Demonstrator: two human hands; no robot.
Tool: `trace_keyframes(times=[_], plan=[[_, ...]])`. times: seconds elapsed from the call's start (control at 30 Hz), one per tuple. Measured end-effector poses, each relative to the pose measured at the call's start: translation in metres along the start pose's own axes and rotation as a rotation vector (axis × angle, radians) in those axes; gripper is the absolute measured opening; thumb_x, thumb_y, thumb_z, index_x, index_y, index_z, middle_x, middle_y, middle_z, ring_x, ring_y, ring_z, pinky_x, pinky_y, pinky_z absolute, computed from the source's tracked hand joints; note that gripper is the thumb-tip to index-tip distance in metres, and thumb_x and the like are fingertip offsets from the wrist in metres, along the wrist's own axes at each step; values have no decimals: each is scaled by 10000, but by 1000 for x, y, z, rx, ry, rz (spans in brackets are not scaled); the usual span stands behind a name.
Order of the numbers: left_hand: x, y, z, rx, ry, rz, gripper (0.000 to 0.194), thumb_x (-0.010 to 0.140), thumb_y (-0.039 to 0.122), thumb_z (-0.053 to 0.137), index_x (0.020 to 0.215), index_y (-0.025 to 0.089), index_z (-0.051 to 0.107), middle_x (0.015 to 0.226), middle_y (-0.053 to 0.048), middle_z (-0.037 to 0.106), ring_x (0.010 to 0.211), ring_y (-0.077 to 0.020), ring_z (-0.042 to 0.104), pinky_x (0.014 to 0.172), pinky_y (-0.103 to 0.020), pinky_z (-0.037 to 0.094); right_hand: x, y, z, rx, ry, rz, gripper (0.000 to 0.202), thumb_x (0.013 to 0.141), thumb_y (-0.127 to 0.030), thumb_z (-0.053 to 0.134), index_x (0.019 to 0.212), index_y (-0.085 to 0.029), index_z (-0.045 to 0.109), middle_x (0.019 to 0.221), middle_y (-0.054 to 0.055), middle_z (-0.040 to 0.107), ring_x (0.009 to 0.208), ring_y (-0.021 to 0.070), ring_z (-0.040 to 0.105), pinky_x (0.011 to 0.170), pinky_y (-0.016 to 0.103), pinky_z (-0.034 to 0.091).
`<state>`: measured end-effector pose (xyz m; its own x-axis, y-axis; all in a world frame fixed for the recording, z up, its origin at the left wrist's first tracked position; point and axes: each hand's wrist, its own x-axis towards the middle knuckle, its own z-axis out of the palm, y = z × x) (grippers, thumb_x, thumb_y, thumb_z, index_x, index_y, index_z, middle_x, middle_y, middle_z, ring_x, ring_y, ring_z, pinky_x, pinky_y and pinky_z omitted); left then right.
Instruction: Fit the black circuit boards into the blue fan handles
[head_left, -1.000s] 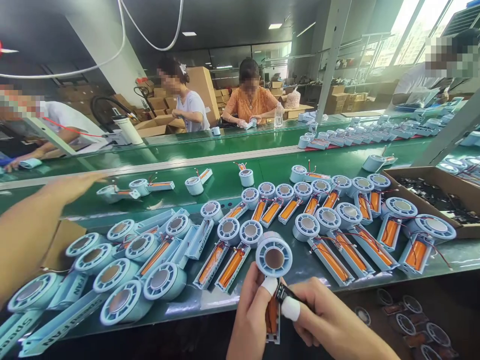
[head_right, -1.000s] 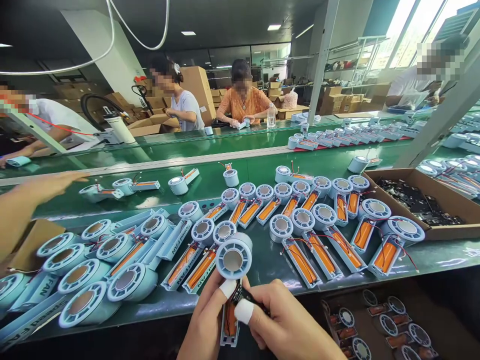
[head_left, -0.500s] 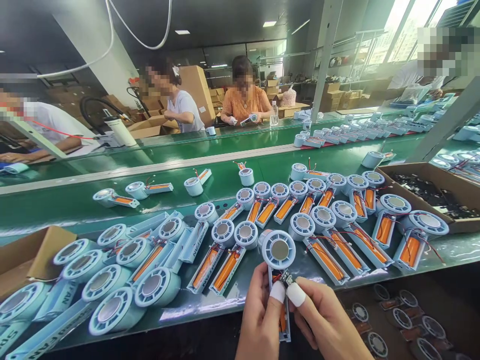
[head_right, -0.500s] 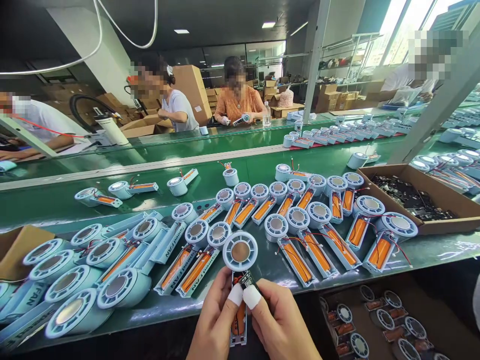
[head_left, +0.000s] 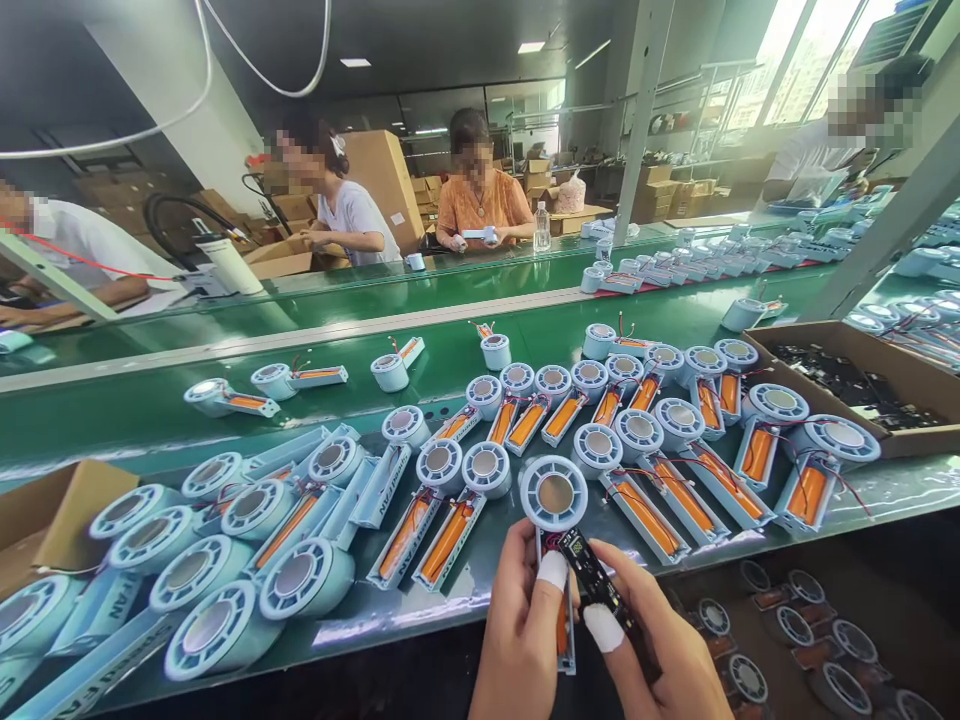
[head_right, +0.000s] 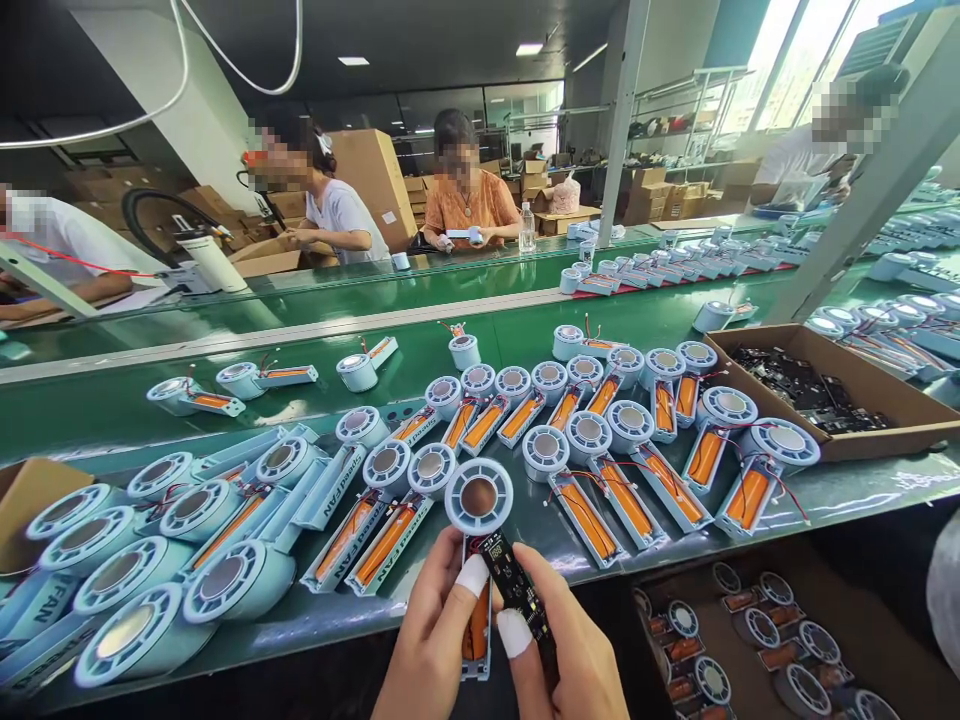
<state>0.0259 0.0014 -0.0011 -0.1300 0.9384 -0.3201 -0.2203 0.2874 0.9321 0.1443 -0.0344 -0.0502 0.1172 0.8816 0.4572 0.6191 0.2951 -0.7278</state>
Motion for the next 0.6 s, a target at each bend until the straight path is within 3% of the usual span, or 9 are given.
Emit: trace_keyframes(times=[0.1,0.2,0.3,0.43,0.6], plan=[[-1,-1,-1,6,-54,17,312,846,520,674,956,229,654,621,51,535,540,-110,463,543,-204,438,-5,1,-3,-44,-10,-48,414,1037,-325,434,1426,-229,541,1224,112,727,1086,253,728,873,290,610],[-1,-1,-1,-28,-54,-5,311,834,528,684,868,222,639,597,54,511,526,-97,425,517,-193,406,-10,5,-2,-91,-16,-92,442,1029,-273,428,1462,-249,514,1202,111,731,1044,266,741,818,296,626],[0,3,-1,-137,-74,-109,305,820,484,692,981,227,666,601,47,557,556,-108,497,544,-190,427,-11,12,-1,-103,-39,-131,498,1011,-199,413,1502,-255,476,1113,110,741,906,246,764,727,270,625],[2,5,-1,-230,-88,-216,462,839,507,657,1186,203,629,590,43,583,545,-125,544,541,-209,455,-9,18,-3,-102,-95,-228,658,967,-86,410,1585,-297,327,894,71,688,660,173,703,602,230,565],[0,5,2,-202,-26,-201,560,807,457,698,1291,202,579,636,47,618,511,-104,519,495,-196,431,-7,15,-12,-197,-120,-308,760,937,-44,430,1615,-327,236,797,41,617,586,157,620,550,232,511]])
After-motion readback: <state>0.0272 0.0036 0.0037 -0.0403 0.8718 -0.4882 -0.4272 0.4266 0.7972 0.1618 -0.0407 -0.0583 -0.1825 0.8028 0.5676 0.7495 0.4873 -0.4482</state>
